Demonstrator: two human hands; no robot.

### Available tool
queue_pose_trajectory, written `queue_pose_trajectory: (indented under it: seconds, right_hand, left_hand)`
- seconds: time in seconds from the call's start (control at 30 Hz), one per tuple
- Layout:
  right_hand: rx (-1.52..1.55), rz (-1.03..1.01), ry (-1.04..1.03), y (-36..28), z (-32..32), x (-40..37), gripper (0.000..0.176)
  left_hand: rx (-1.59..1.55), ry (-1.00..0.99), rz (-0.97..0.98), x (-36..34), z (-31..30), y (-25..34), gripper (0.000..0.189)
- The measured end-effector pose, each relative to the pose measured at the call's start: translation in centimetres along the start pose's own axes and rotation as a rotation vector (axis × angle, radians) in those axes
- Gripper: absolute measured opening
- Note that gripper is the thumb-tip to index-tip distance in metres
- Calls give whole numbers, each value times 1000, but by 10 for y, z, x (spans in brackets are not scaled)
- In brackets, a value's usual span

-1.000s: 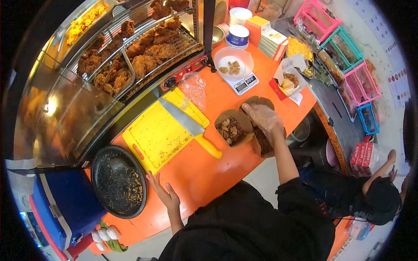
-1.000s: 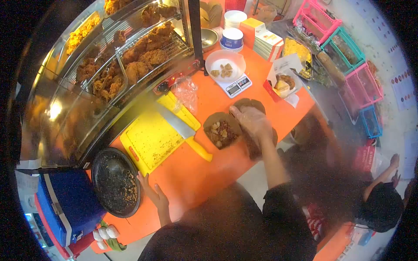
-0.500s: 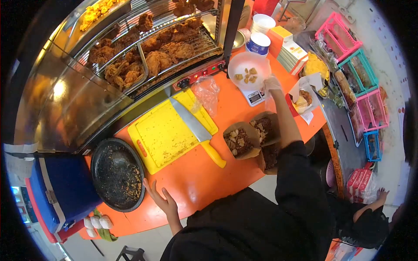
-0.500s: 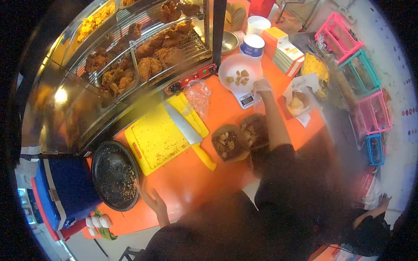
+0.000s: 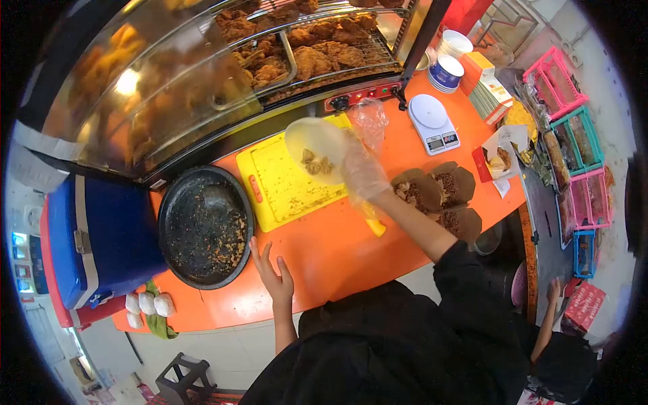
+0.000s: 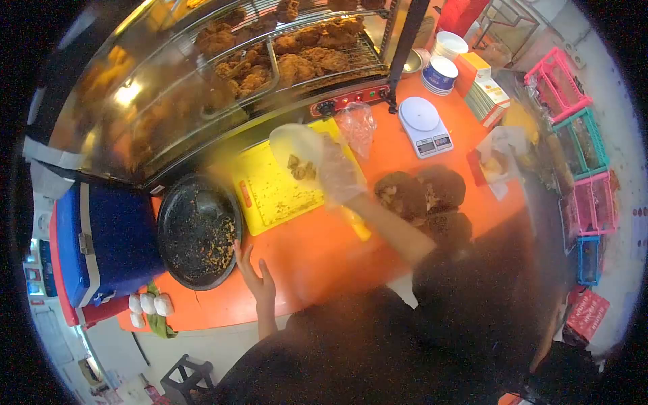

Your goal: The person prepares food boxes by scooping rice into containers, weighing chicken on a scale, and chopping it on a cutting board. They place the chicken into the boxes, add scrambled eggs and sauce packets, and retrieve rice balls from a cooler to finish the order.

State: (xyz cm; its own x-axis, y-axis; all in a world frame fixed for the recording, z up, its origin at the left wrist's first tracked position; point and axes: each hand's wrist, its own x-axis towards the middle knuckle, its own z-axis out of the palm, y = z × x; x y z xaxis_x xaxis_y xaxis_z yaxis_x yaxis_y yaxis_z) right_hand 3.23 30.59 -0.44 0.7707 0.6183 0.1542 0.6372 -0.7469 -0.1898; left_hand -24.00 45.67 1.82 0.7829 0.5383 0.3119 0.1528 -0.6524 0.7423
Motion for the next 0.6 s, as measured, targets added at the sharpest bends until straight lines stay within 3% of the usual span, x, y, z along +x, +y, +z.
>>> queue_pose_trajectory:
  seconds: [0.13, 0.23, 0.33, 0.37, 0.43, 0.53, 0.6]
  right_hand:
    - [-706, -350, 160, -54, -64, -8, 59]
    - [-697, -449, 32, -60, -77, -9, 60]
    - [-464, -298, -29, -42, -69, -7, 60]
    - [-581, -316, 155, -29, -76, -4, 54]
    - [-466, -108, 188, 8, -97, -9, 51]
    - [-211, 381, -84, 111, -119, -9, 47]
    - [-129, 534, -269, 197, -112, -8, 44]
  left_hand:
    - [-10, 48, -31, -11, -11, -8, 32]
    - [26, 70, -46, -16, -17, -16, 32]
    - [48, 98, -61, -17, -18, -19, 32]
    - [59, 107, -64, -16, -18, -20, 32]
    - [94, 101, -28, -15, -18, -19, 32]
    - [59, 130, -105, -15, -14, -5, 32]
    - [88, 112, -94, -19, -9, -5, 32]
